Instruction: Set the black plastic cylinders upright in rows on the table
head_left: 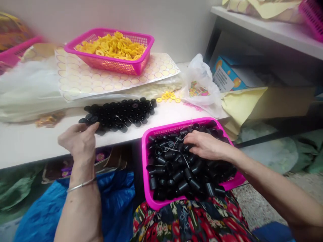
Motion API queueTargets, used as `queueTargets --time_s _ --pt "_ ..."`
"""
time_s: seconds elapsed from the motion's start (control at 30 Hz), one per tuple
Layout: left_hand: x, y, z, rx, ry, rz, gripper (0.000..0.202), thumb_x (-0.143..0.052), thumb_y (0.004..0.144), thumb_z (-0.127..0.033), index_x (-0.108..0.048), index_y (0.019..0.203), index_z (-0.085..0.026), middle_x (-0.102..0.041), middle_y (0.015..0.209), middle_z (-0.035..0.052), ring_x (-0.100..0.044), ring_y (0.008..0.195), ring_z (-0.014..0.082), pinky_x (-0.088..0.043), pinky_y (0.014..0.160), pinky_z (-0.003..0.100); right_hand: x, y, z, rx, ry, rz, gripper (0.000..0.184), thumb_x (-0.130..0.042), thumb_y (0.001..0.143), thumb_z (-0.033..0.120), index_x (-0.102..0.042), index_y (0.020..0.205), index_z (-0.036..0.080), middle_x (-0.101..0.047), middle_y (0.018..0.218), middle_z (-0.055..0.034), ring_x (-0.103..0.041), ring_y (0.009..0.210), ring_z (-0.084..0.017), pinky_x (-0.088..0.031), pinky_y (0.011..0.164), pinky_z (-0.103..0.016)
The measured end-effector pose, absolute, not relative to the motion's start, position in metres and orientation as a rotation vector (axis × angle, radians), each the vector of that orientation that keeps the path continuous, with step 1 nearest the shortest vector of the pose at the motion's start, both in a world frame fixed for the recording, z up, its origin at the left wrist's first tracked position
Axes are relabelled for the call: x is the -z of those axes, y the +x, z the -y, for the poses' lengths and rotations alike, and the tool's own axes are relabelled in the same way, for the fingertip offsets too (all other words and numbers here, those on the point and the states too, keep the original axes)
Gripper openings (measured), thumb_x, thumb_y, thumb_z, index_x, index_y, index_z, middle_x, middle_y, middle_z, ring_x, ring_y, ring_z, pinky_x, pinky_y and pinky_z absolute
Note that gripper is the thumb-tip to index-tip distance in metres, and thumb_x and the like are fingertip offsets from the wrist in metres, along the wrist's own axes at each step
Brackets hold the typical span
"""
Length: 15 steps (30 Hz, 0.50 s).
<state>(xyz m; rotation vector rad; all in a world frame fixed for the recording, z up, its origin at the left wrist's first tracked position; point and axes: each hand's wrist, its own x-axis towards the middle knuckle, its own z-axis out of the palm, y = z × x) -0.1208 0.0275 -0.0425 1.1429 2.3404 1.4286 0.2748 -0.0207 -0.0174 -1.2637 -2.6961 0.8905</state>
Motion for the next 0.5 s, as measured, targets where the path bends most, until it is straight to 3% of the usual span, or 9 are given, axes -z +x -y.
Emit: queueTargets --time_s 0.07,0.1,0.2,0.3,0.5 --pt "0.035 -0.086 -0.014 -1.725 0.906 -2.027 0.027 -0.077 0.061 -0.03 -0.058 0.068 -0.011 -0.057 0.058 -0.0032 -0.046 0.056 0.009 -0.036 0.053 0.022 0.021 0.27 0.013 -0.867 -1.238 2.901 0.025 -0.053 0.076 0.009 -0.061 0.098 0.016 -0.062 0.097 -0.0087 -0.053 0.094 -0.024 -0.042 0.08 -0.036" --pt "0.031 -0.068 -0.008 -1.682 0.737 -1.836 0.024 -0.075 0.065 -0.028 -0.057 0.065 -0.011 -0.057 0.057 -0.0021 -0.046 0.053 0.0081 -0.036 0.05 0.021 0.022 0.269 0.011 -0.855 -1.25 2.958 0.023 -0.053 0.076 0.009 -0.062 0.096 0.016 -0.062 0.095 -0.0087 -0.053 0.092 -0.024 -0.043 0.078 -0.035" --pt "0.022 -0.019 0.005 -1.159 0.295 -1.305 0.035 -0.059 0.081 -0.036 -0.051 0.058 -0.012 -0.058 0.057 0.0045 -0.049 0.049 0.0109 -0.036 0.043 0.021 0.019 0.266 0.007 -0.801 -1.261 2.921 0.016 -0.056 0.08 0.016 -0.061 0.095 0.016 -0.06 0.094 -0.009 -0.053 0.091 -0.024 -0.042 0.077 -0.034" --pt "0.021 0.014 0.012 -0.999 0.196 -1.062 0.041 -0.049 0.088 -0.038 -0.053 0.057 -0.01 -0.061 0.063 0.0101 -0.053 0.051 0.0121 -0.037 0.041 0.02 0.009 0.265 0.012 -0.933 -1.151 2.625 0.021 -0.056 0.085 0.023 -0.056 0.105 0.017 -0.058 0.097 -0.0069 -0.053 0.09 -0.02 -0.042 0.079 -0.033" --pt "0.018 0.048 0.021 -0.97 0.238 -0.862 0.018 -0.05 0.078 -0.017 -0.06 0.066 -0.008 -0.064 0.073 0.0116 -0.058 0.059 0.0142 -0.045 0.047 0.02 0.001 0.247 0.034 -1.326 -0.982 1.958 0.018 -0.063 0.079 0.014 -0.059 0.096 0.018 -0.055 0.088 -0.0003 -0.052 0.08 -0.013 -0.042 0.074 -0.026"
